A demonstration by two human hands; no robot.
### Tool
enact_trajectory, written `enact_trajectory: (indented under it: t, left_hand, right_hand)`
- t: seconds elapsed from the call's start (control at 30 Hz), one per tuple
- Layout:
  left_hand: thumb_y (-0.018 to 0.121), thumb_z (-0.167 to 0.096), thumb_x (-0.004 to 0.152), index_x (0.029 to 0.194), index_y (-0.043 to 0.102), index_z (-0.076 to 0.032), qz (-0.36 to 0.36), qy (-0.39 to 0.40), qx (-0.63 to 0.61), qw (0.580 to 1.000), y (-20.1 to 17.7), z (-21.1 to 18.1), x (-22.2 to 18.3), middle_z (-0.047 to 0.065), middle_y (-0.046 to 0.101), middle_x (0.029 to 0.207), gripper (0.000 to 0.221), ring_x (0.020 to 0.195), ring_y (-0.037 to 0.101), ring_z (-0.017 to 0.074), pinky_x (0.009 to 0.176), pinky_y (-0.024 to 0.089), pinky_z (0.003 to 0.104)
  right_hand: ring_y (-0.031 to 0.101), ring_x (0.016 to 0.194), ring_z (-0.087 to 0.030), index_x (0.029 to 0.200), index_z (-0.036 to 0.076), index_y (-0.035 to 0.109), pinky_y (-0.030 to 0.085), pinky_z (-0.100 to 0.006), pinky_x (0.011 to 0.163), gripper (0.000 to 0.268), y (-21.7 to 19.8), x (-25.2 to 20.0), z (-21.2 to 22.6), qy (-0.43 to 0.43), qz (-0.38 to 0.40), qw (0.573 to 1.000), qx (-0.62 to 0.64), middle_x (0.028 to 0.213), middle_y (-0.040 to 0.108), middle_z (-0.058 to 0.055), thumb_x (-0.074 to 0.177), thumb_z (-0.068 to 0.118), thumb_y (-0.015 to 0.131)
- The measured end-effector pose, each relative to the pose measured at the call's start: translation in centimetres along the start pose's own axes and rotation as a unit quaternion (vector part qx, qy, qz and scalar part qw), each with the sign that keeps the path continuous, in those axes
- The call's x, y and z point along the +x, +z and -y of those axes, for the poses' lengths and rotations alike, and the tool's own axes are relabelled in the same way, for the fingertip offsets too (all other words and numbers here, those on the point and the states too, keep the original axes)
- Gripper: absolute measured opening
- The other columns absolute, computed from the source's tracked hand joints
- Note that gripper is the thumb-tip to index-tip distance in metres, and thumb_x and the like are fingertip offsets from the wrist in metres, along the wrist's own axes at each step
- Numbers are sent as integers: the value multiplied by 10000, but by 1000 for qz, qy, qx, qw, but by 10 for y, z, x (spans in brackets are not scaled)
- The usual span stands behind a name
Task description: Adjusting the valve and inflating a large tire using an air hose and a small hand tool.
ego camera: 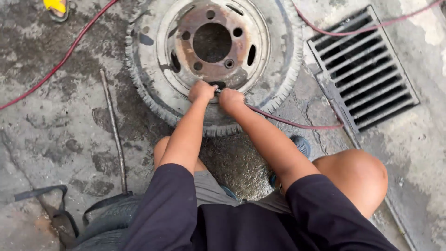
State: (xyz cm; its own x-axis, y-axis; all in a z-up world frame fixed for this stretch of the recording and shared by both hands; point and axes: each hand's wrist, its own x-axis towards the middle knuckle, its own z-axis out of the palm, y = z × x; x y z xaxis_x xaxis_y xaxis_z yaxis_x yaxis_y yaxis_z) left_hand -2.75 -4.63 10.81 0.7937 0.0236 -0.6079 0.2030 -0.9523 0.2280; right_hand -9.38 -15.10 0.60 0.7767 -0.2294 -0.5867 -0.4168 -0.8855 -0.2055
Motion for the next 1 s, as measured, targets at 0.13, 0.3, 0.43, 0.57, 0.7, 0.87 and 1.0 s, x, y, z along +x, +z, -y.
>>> enact_trajectory:
  t: [0.13, 0.3, 0.43, 0.57, 0.7, 0.87, 1.0]
  left_hand:
    - [736, -510, 916, 1234, 707, -29, 28, -16, -31, 999, -27, -12, -34, 174, 723, 1259, 577, 1257, 655, 382, 1014, 552, 551]
    - [742, -489, 917, 1262, 700, -52, 34, -17, -43, 998, -45, -17, -51, 151, 720, 1276, 558, 1270, 656, 350, 1021, 560, 524]
    - [718, -510, 919, 1287, 705, -65, 27, -53, -55, 997, -40, -18, -40, 110, 710, 1315, 578, 1278, 659, 329, 1019, 567, 500]
    - [688, -451, 932, 1318, 688, -53, 29, -14, -57, 998, -41, -16, -45, 128, 712, 1319, 555, 1302, 646, 338, 1029, 557, 534]
    - [713, -422, 928, 1359, 647, -24, 37, -6, -79, 996, -45, -24, -48, 175, 665, 1393, 590, 1375, 583, 369, 1093, 505, 574]
    - [679, -391, 960, 1355, 651, 13, 34, 32, -44, 998, -59, -18, -74, 189, 650, 1419, 566, 1400, 551, 376, 1113, 475, 567]
    - [716, -379, 922, 1173, 745, 9, 18, 28, -47, 998, -42, -15, -63, 225, 738, 1199, 464, 1224, 674, 418, 983, 557, 569]
  right_hand:
    - [712, 1131, -382, 1116, -12, 738, 557, -619, 851, 387, -65, -60, 15, -14, 30, 999, -5, 1132, 768, -137, 998, 138, 402]
    - [701, 1153, -377, 1120, -9, 751, 556, -592, 882, 414, -71, -65, 16, -13, 31, 999, -12, 1139, 768, -156, 994, 143, 387]
    - [680, 1209, -362, 1179, -9, 745, 547, -559, 941, 430, -70, -61, 13, -43, 47, 997, -38, 1210, 755, -163, 1011, 146, 380]
    - [659, 1230, -390, 1244, -43, 711, 528, -546, 984, 542, -76, -64, 14, -14, 54, 998, -39, 1254, 736, -212, 1045, 302, 342]
    - [688, 1190, -405, 1230, -47, 731, 539, -567, 963, 505, -69, -56, 6, -21, 20, 998, -58, 1179, 763, -238, 1070, 254, 359]
    - [701, 1210, -380, 1190, -35, 714, 563, -492, 1019, 502, -77, -92, 6, -89, -13, 994, -59, 1215, 759, -231, 1059, 212, 298]
    - [702, 1238, -342, 1227, -3, 694, 568, -446, 1036, 508, -81, -80, 6, -100, 21, 988, -117, 1260, 751, -195, 1066, 263, 292]
